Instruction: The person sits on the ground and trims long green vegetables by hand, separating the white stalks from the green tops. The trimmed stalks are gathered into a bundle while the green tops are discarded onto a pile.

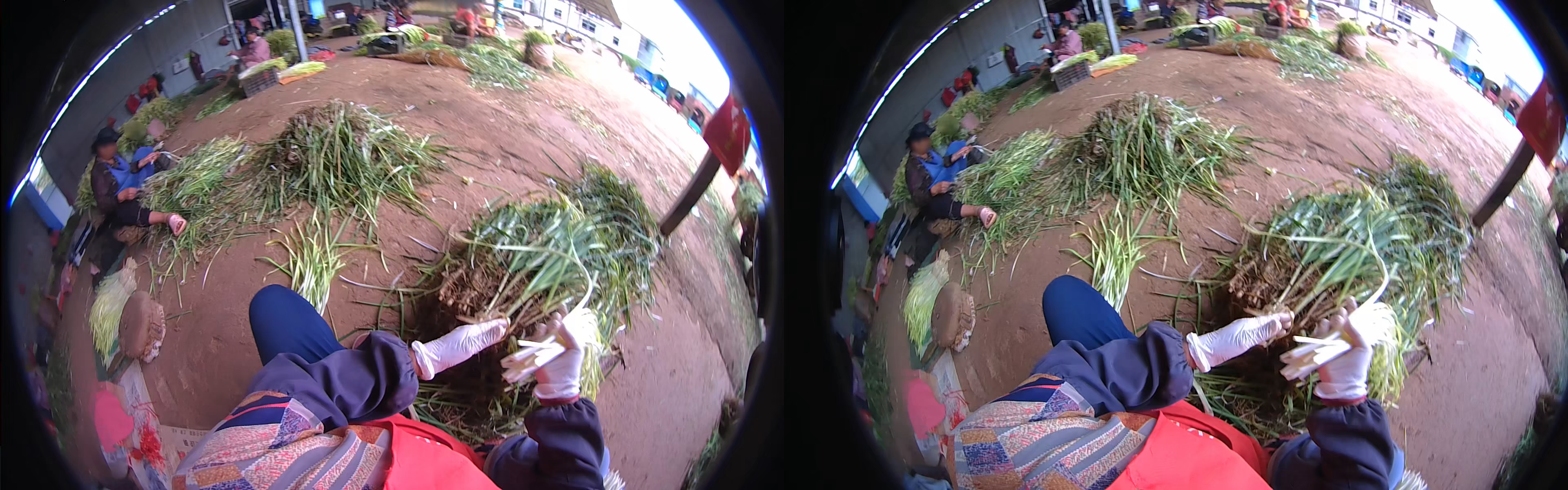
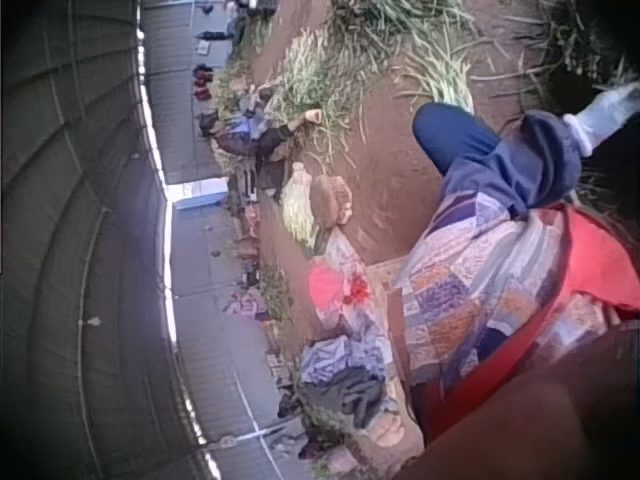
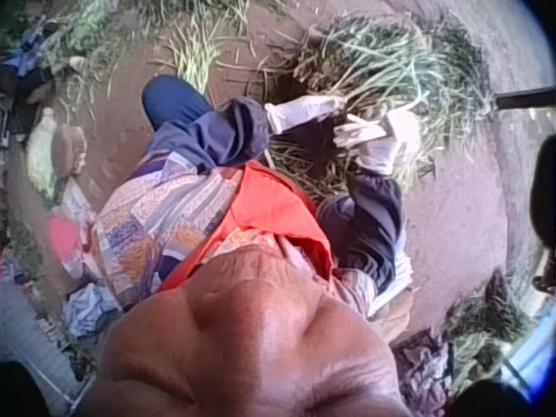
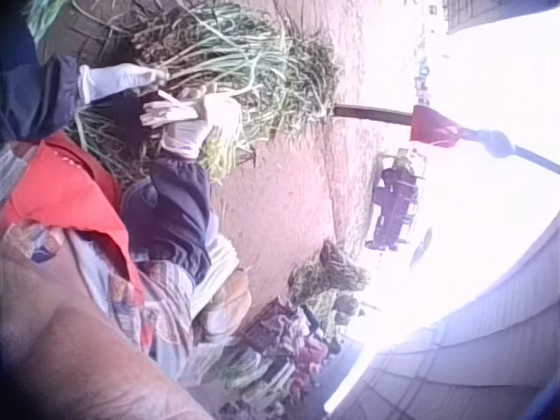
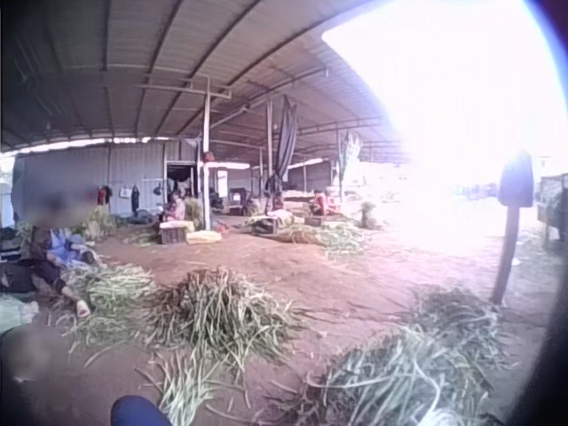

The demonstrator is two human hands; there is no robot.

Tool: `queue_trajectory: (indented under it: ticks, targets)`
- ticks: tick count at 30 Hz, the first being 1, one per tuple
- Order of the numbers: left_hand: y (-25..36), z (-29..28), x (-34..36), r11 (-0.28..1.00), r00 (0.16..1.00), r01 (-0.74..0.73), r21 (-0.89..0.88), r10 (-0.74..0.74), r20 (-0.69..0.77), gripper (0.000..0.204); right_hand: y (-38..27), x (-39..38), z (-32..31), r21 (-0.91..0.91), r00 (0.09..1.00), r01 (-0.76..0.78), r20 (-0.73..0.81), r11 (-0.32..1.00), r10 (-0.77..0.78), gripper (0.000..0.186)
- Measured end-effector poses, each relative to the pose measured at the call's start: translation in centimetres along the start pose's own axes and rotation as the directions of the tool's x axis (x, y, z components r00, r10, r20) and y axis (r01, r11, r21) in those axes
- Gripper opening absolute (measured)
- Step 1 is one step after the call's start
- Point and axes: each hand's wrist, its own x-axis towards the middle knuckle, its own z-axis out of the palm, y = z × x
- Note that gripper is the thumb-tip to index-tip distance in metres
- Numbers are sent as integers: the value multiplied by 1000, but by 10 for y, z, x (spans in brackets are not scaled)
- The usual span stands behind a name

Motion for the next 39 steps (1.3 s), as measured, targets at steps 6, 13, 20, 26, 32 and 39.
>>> queue_trajectory:
  ticks: [6,13,20,26,32,39]
  targets:
    - [9,-3,18,906,908,354,233,-392,146,57,-85,6,14,286,944,-147,326,947,48,36]
    - [-20,-59,111,830,960,202,520,-63,-274,30,-173,0,-2,179,712,565,388,805,-586,48]
    - [5,-2,166,126,966,227,966,-151,-208,28,-142,10,-2,228,878,367,234,902,-417,18]
    - [79,-27,94,796,965,-17,605,171,-198,26,-109,4,3,210,955,187,189,960,-228,13]
    - [51,4,35,818,978,182,546,-95,-183,24,-14,4,2,-210,996,-89,-7,974,89,52]
    - [27,10,5,856,913,378,351,-407,8,24,18,18,-17,-329,953,-226,-270,917,138,14]
